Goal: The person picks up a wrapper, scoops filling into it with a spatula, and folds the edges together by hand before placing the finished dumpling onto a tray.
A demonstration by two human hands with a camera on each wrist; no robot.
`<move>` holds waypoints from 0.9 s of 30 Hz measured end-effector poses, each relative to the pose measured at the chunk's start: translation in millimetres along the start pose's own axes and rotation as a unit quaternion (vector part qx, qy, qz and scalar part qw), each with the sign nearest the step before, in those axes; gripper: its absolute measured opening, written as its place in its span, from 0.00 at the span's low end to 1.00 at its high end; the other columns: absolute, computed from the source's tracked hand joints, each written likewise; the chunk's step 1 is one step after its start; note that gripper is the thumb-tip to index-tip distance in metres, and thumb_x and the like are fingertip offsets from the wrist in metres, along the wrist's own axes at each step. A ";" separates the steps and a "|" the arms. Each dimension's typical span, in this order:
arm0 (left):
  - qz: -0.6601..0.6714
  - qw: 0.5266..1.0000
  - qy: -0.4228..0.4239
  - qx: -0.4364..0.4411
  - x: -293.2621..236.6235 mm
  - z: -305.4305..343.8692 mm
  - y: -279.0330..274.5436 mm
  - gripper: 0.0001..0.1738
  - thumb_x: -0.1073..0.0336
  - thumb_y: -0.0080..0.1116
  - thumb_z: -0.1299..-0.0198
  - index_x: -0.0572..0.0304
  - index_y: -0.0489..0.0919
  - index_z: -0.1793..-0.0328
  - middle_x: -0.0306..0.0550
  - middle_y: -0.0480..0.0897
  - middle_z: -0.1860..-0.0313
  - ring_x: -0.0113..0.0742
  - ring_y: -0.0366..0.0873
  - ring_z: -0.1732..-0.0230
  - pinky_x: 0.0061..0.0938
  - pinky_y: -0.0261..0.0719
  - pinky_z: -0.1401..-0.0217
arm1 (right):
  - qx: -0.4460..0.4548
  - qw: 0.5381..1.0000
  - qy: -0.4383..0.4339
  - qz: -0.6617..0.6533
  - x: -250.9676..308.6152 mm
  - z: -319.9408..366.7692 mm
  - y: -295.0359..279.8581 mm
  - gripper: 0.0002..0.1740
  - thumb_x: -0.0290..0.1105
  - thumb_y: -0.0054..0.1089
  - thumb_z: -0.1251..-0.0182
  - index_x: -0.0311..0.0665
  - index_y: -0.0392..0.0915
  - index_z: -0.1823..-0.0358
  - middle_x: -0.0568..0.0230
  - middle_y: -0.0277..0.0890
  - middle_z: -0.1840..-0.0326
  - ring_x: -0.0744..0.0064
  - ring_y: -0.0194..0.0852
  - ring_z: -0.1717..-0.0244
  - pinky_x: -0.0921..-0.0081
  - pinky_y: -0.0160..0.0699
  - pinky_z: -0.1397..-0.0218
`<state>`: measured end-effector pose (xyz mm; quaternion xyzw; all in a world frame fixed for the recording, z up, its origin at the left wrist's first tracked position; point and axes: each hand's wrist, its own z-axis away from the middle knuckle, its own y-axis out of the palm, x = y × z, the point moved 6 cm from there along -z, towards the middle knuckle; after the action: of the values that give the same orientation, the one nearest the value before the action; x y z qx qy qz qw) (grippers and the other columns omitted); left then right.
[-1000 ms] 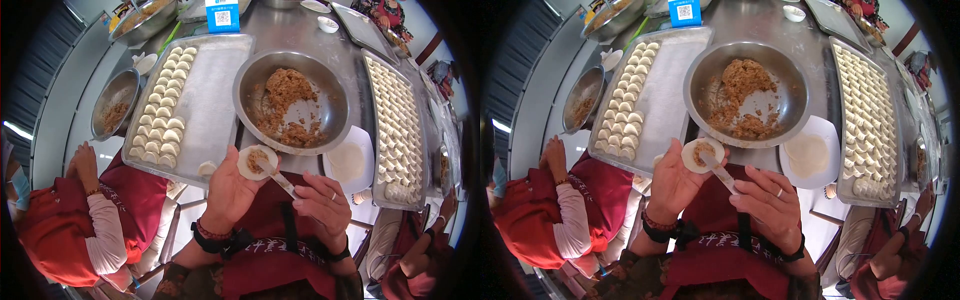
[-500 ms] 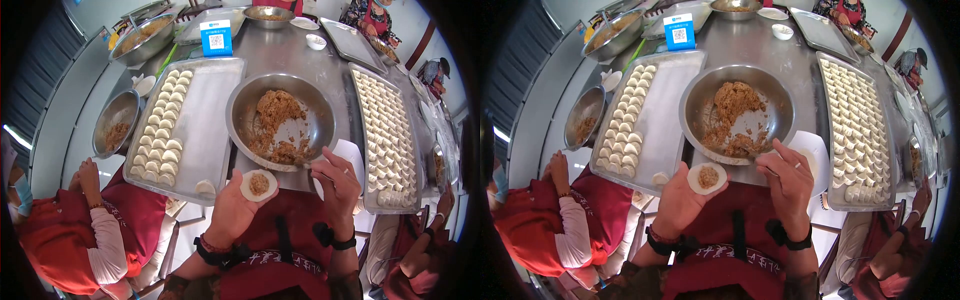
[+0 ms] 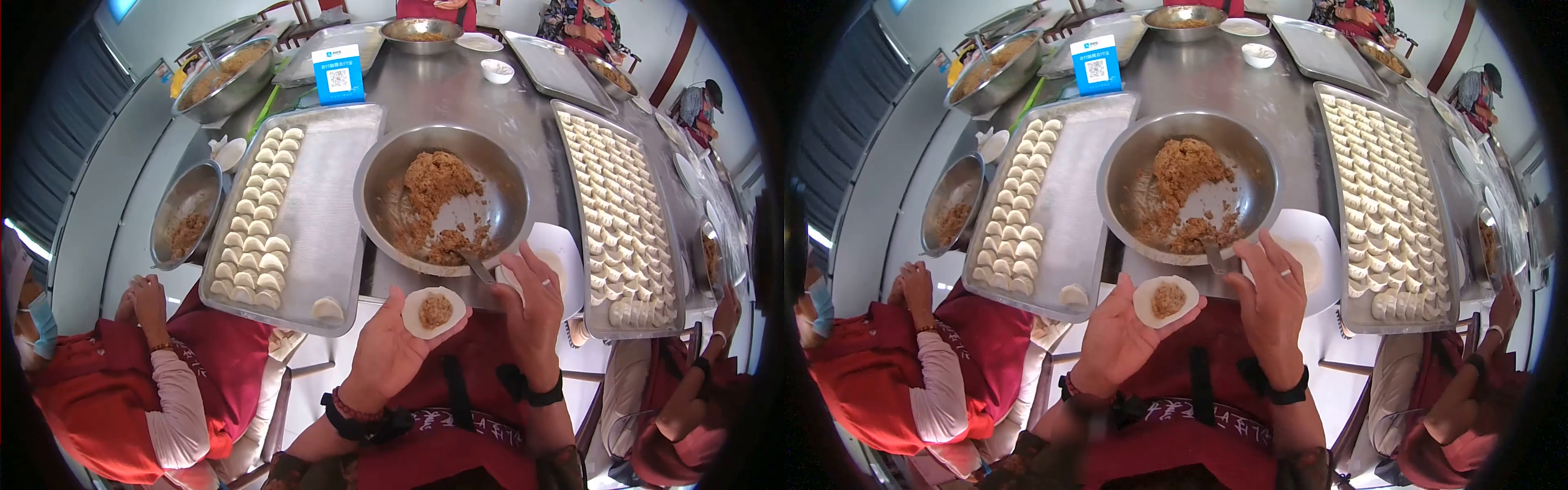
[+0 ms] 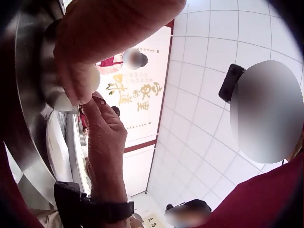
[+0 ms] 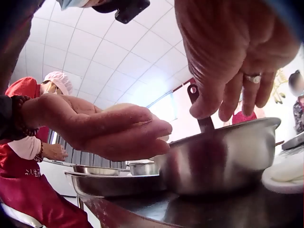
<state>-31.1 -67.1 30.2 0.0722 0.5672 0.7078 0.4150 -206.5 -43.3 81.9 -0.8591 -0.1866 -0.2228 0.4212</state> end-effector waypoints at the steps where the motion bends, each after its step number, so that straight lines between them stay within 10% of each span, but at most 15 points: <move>1: 0.000 1.000 -0.004 0.003 1.5 0.1 0.8 0.38 0.44 0.24 0.20 0.79 0.58 0.27 0.73 0.68 0.30 0.70 0.65 0.28 0.59 0.64 0.22 | 0.000 1.000 0.009 -0.013 -1.1 6.3 -3.8 0.16 0.26 0.70 0.43 0.37 0.83 0.52 0.57 0.85 0.49 0.54 0.76 0.34 0.58 0.71 0.33; 9: 0.004 0.998 -0.036 0.052 14.2 1.9 9.3 0.38 0.44 0.24 0.20 0.79 0.57 0.26 0.71 0.68 0.29 0.68 0.65 0.27 0.62 0.63 0.22 | 0.045 0.966 0.099 -0.236 -9.5 52.2 -5.3 0.20 0.29 0.77 0.49 0.38 0.84 0.53 0.55 0.84 0.44 0.52 0.77 0.34 0.63 0.78 0.36; 27: 0.049 0.991 -0.093 0.086 27.2 5.6 -0.2 0.37 0.43 0.24 0.20 0.72 0.60 0.25 0.62 0.70 0.28 0.57 0.69 0.27 0.61 0.66 0.25 | 0.125 0.952 0.000 -0.280 -1.5 56.6 -0.1 0.12 0.26 0.73 0.47 0.41 0.86 0.59 0.57 0.83 0.40 0.51 0.76 0.33 0.61 0.74 0.35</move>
<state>-45.3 -44.7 21.9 0.2007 0.5805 0.6659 0.4234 -195.0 2.2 50.2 -0.7129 -0.4458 -0.3068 0.4460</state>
